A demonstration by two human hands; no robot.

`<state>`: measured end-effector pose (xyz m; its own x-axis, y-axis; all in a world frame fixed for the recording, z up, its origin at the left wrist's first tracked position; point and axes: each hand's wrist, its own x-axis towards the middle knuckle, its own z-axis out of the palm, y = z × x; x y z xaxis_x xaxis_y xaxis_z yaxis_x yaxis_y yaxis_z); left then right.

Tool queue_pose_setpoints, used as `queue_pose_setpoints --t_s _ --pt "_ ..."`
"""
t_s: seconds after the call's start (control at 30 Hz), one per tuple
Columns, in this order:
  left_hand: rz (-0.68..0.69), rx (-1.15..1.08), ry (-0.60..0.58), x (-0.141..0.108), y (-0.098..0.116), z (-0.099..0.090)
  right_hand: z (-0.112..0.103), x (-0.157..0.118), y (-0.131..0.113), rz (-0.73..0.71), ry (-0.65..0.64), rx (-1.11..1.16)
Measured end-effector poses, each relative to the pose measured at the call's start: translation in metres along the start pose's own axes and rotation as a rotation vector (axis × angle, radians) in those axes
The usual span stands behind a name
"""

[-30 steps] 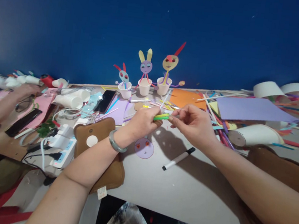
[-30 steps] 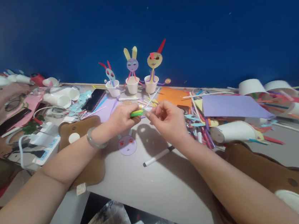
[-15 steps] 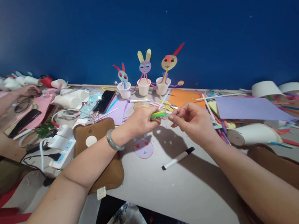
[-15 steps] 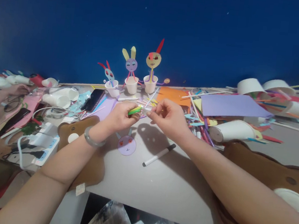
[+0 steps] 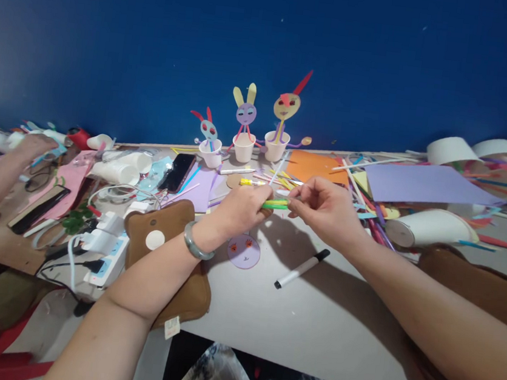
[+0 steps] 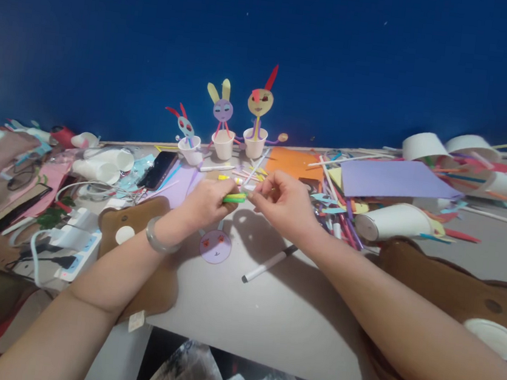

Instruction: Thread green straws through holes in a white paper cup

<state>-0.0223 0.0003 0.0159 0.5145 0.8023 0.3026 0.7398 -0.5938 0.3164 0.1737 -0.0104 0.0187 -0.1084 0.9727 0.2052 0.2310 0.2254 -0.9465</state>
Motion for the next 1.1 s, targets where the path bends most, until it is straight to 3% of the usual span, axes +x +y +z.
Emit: queue_pose_setpoints --t_s 0.23,0.53,0.73,0.93,1.1 --pt "-0.02 -0.17 0.109 0.002 -0.002 0.001 0.001 0.002 -0.001 0.061 -0.028 0.116" --pt "-0.067 -0.444 0.121 0.005 -0.014 -0.003 -0.006 0.01 0.007 0.174 -0.052 0.202" --pt "0.026 -0.322 0.072 0.003 -0.008 -0.002 -0.004 0.008 0.007 0.121 -0.041 0.141" --pt "0.014 -0.068 -0.005 0.002 -0.003 -0.002 -0.003 0.005 0.003 0.075 -0.038 0.083" --pt "-0.033 -0.01 -0.027 0.002 0.0 -0.002 0.0 0.004 -0.002 0.077 -0.057 0.086"
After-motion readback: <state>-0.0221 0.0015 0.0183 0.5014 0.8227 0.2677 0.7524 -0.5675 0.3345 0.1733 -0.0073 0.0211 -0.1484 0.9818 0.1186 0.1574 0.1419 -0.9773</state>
